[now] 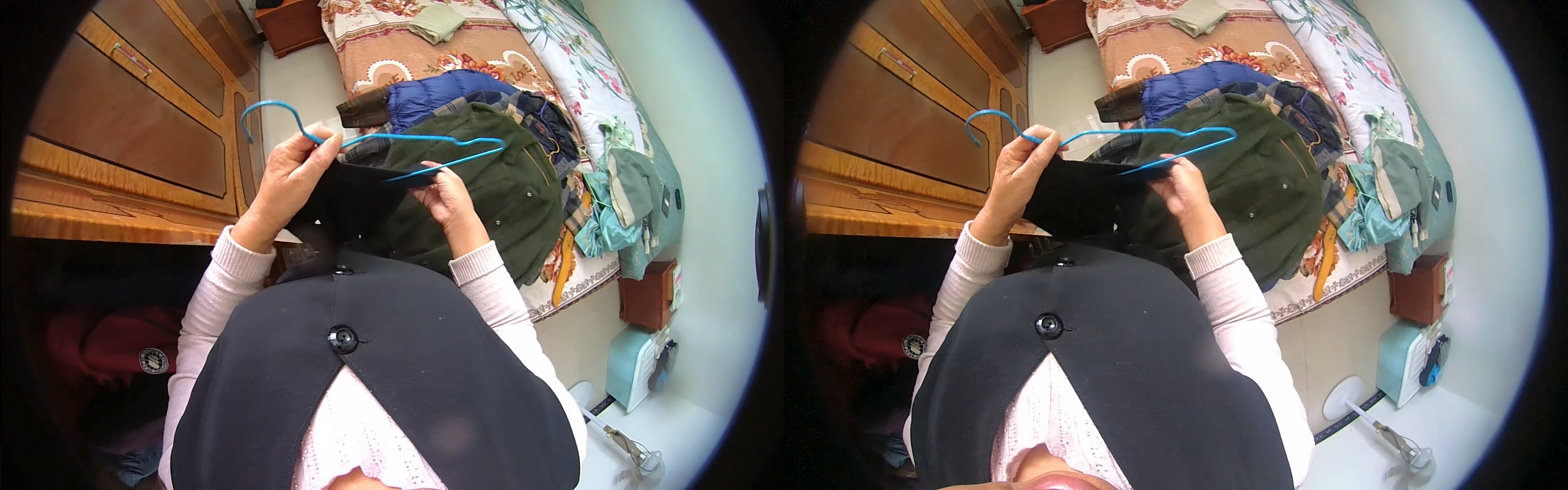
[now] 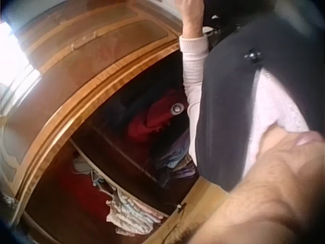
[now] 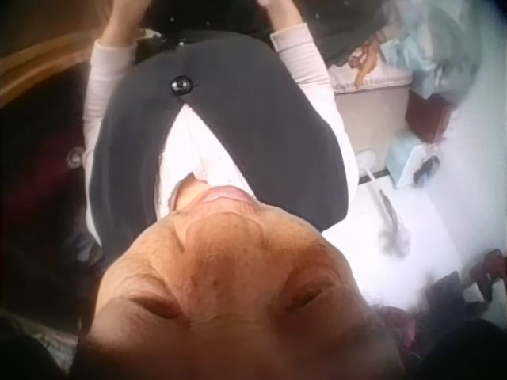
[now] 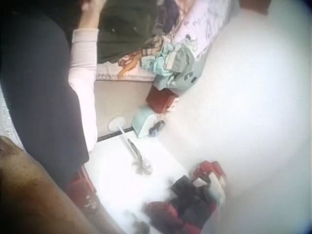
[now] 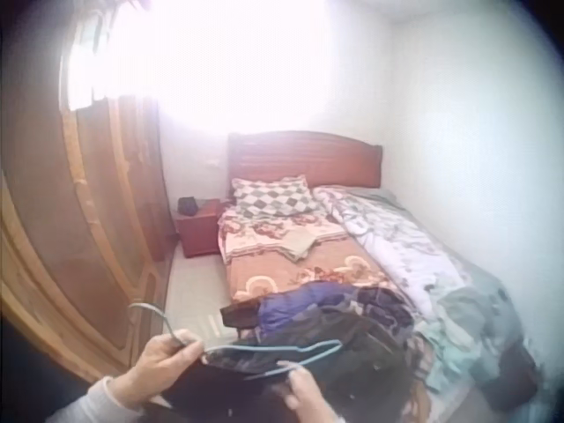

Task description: The person takes several garments from a pile on the bed, places each on a hanger, and hangs them in a wooden wardrobe. Items handled include a black sweater, a green jacket, a plaid shirt, a blue puffer jacket, and a patterned sweater.

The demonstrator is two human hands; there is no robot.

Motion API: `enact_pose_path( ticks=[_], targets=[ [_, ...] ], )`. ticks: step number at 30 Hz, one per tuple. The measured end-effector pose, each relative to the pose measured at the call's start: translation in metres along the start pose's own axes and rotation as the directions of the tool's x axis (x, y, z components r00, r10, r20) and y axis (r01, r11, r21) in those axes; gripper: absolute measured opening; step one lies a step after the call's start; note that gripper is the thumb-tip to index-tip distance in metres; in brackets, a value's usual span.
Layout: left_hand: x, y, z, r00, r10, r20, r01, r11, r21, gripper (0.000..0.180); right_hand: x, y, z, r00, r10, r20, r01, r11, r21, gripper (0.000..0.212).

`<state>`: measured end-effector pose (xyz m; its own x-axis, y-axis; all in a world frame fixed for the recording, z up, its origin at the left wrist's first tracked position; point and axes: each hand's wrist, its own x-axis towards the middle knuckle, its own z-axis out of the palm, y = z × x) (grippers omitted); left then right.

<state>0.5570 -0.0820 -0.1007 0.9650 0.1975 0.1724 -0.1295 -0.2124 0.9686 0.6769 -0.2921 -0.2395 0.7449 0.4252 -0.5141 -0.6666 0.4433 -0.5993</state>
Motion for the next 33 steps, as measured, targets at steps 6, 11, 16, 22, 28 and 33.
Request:
enact_pose_path(
  ticks=[6, 11, 16, 22, 28, 33],
  targets=[
    [-0.006, -0.014, 0.002, 0.996, 0.085, 0.019, -0.087, 0.954, 0.286, 0.011, -0.009, -0.031, -0.018, 0.976, -0.206, -0.066, 0.216, 0.953, 0.215, 0.014],
    [-0.004, -0.011, 0.008, 0.988, 0.151, 0.026, -0.151, 0.933, 0.327, 0.009, -0.03, -0.065, -0.018, 0.906, -0.396, -0.149, 0.389, 0.918, -0.07, 0.017],
    [-0.003, -0.008, 0.007, 0.983, 0.177, 0.051, -0.184, 0.924, 0.337, 0.008, -0.041, -0.09, -0.005, 0.78, -0.615, -0.116, 0.559, 0.768, -0.313, 0.018],
    [-0.002, 0.012, 0.008, 0.981, 0.184, 0.069, -0.193, 0.842, 0.504, 0.007, -0.041, -0.106, 0.017, 0.488, -0.868, 0.087, 0.709, 0.336, -0.62, 0.019],
    [0.008, 0.025, 0.012, 0.952, 0.299, 0.068, -0.255, 0.648, 0.718, 0.008, -0.061, -0.106, 0.077, 0.494, -0.823, 0.28, 0.812, 0.322, -0.486, 0.017],
    [0.023, 0.055, -0.008, 0.884, 0.448, -0.13, -0.312, 0.775, 0.549, 0.009, -0.11, -0.092, 0.131, 0.441, -0.691, 0.573, 0.886, 0.231, -0.403, 0.021]
  ],
)
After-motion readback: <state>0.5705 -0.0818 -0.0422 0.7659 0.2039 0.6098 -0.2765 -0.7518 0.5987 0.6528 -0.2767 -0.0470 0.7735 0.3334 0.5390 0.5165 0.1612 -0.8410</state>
